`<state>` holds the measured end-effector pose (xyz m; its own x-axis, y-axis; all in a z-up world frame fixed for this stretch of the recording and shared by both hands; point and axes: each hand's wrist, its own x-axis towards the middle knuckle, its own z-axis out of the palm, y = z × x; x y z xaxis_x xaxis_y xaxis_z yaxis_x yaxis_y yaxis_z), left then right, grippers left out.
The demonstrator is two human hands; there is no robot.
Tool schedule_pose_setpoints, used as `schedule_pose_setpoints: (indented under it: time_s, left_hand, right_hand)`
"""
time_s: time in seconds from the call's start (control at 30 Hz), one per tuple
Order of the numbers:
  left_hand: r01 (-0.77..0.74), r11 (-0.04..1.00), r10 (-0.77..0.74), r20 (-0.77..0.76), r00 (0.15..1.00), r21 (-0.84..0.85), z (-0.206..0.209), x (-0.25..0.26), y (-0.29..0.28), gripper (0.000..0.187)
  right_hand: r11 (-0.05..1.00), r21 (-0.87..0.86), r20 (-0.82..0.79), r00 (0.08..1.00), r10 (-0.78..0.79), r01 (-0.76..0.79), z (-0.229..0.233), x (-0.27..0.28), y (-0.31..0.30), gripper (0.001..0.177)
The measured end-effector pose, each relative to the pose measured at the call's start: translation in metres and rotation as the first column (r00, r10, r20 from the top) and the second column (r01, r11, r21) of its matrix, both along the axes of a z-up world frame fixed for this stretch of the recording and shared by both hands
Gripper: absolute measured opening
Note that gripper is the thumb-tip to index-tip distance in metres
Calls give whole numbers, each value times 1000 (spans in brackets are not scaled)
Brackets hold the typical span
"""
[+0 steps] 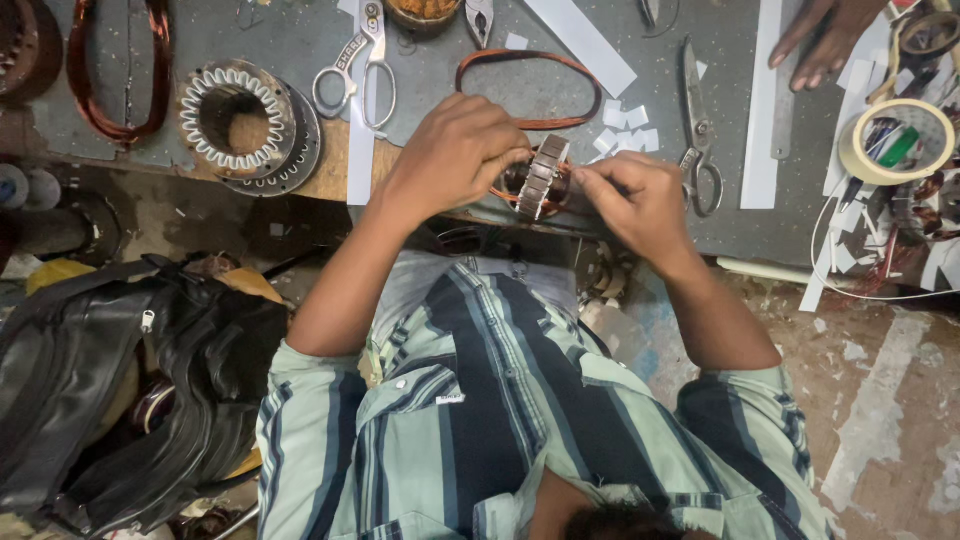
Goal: The person winds copper wire around a motor rotor by hand, using a wooden stick to press the wire into the slots. They repeatedly adjust the wire and the rotor, occasionally reaching for materials on the floor.
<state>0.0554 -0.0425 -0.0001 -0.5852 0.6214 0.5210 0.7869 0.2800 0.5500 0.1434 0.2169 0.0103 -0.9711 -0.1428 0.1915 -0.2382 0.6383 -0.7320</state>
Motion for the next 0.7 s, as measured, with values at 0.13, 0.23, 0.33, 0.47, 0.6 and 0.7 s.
schedule_pose_setpoints:
  time_s: [0.13, 0.23, 0.33, 0.47, 0.6, 0.7]
  left_hand:
    - [-64, 992, 64, -1, 998, -112, 9, 10, -3, 19]
    - [-25, 986, 11, -89, 996, -162, 5, 22, -10, 44]
    - [38, 971, -67, -116, 991, -237, -5, 26, -13, 68]
    - [18, 970, -40, -85, 996, -244, -25, 25, -11, 69]
    - [50, 973, -54, -10, 999, -224, -33, 26, -8, 68]
    - [39, 972, -50, -42, 998, -233, -32, 27, -7, 66]
  right_hand:
    - [997, -66, -21, 999, 39, -40, 5, -1, -3, 15]
    - [980, 135, -92, 983, 159, -146, 11, 2, 1, 18]
    - [903, 400, -30, 983, 181, -154, 19, 3, 5, 39]
    - [808, 555, -65, 958, 278, -197, 22, 8, 6, 68]
    - [788, 588, -62, 961, 271, -184, 18, 11, 3, 70]
    - [792, 591, -83, 965, 249, -154, 19, 12, 7, 56]
